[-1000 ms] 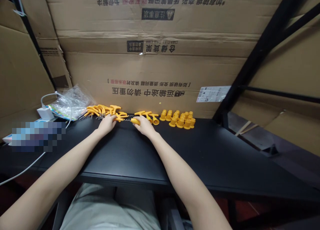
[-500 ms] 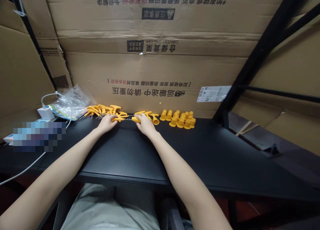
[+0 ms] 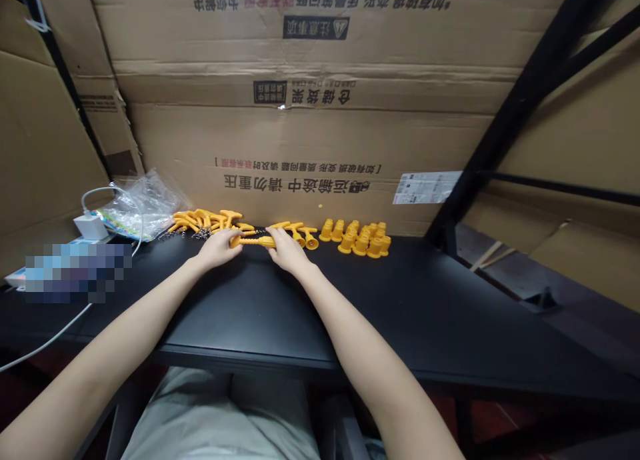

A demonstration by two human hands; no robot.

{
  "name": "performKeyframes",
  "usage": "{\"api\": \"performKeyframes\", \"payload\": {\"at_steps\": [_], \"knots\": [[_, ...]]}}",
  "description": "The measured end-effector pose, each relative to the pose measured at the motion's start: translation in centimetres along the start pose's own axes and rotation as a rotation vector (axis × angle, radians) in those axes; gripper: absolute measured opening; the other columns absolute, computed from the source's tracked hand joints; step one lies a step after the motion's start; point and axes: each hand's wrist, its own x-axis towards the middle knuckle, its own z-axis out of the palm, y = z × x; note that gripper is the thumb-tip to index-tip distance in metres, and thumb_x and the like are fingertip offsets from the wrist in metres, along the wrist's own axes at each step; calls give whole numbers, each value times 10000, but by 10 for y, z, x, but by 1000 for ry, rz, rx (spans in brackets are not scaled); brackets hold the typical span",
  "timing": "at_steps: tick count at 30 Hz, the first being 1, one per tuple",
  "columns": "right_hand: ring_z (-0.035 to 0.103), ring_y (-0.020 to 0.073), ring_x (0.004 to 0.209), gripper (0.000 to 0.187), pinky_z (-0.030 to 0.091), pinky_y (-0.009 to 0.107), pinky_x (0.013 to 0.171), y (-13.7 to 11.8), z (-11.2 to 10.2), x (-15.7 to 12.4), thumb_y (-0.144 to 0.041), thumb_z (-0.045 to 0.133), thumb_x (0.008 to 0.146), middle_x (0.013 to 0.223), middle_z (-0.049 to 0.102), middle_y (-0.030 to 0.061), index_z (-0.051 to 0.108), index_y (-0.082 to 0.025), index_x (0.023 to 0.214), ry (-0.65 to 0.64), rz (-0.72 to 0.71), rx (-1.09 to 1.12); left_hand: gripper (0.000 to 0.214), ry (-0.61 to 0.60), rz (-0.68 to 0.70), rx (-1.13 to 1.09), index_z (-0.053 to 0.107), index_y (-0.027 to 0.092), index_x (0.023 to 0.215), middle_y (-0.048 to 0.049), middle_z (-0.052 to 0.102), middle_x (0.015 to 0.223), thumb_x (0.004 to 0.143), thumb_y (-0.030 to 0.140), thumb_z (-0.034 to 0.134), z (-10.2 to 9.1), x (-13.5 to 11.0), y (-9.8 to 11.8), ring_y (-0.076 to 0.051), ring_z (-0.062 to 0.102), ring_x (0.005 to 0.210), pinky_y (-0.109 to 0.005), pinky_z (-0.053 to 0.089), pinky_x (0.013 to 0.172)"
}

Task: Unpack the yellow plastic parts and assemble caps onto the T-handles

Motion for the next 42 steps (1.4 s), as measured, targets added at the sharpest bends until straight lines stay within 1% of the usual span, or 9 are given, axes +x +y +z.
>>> {"api": "performKeyframes", "payload": {"at_steps": [10,18,21,26,29,32,35,39,42], "knots": [[672,140,752,345,537,329,779,16,-16,6,-285,697,726,1032,634,73,518,-176,1001,-113,179,707,330,28,-50,31,654,201,1104,-73,689,1110,788,240,569,-3,4,-11,-225,626,1035,-336,470,947],[517,99,326,597,397,201,345,-6,-19,5,-687,432,850,469,596,44,557,-145,632,-207,537,744,283,138,30,-11,653,215,1040,-54,702,1023,765,227,585,0,6,-14,-213,639,970,-347,494,901],[510,97,311,569,431,205,344,-9,-21,5,-654,407,882,494,616,40,582,-145,701,-214,604,756,259,145,27,-6,652,216,1011,-52,702,989,760,230,591,2,6,-15,-218,640,959,-350,496,890],[645,104,485,377,548,217,511,-5,-29,2,-416,704,797,880,739,47,555,-198,1066,-259,503,894,246,158,22,-2,647,215,997,-56,689,976,757,223,595,2,5,-13,-219,635,951,-347,497,874],[593,97,401,342,549,232,499,-7,-28,3,-497,600,856,711,723,52,582,-157,875,-252,522,921,262,184,46,11,637,220,1025,-57,675,980,767,220,586,1,3,-9,-217,631,931,-348,497,857],[472,92,276,578,497,230,389,-11,-27,5,-631,380,905,464,615,56,565,-146,650,-235,594,886,273,200,63,16,627,221,1040,-61,661,983,772,214,577,0,2,-4,-218,627,909,-350,496,842],[442,87,255,634,444,216,325,-12,-29,6,-664,332,900,454,606,64,589,-138,656,-226,628,849,271,199,43,2,624,214,1033,-67,656,983,765,200,581,0,2,-1,-225,625,919,-356,493,846],[628,114,468,378,534,221,451,-5,-34,4,-496,646,821,804,730,63,619,-168,1007,-224,538,954,260,195,17,-12,620,214,1016,-65,661,978,758,206,591,1,3,-2,-230,625,930,-366,493,855],[660,112,570,422,563,220,541,3,-32,4,-323,789,720,844,724,36,594,-189,1069,-166,450,991,254,189,26,-29,613,209,1016,-70,665,986,766,255,606,1,3,-4,-236,625,939,-376,494,860]]}}
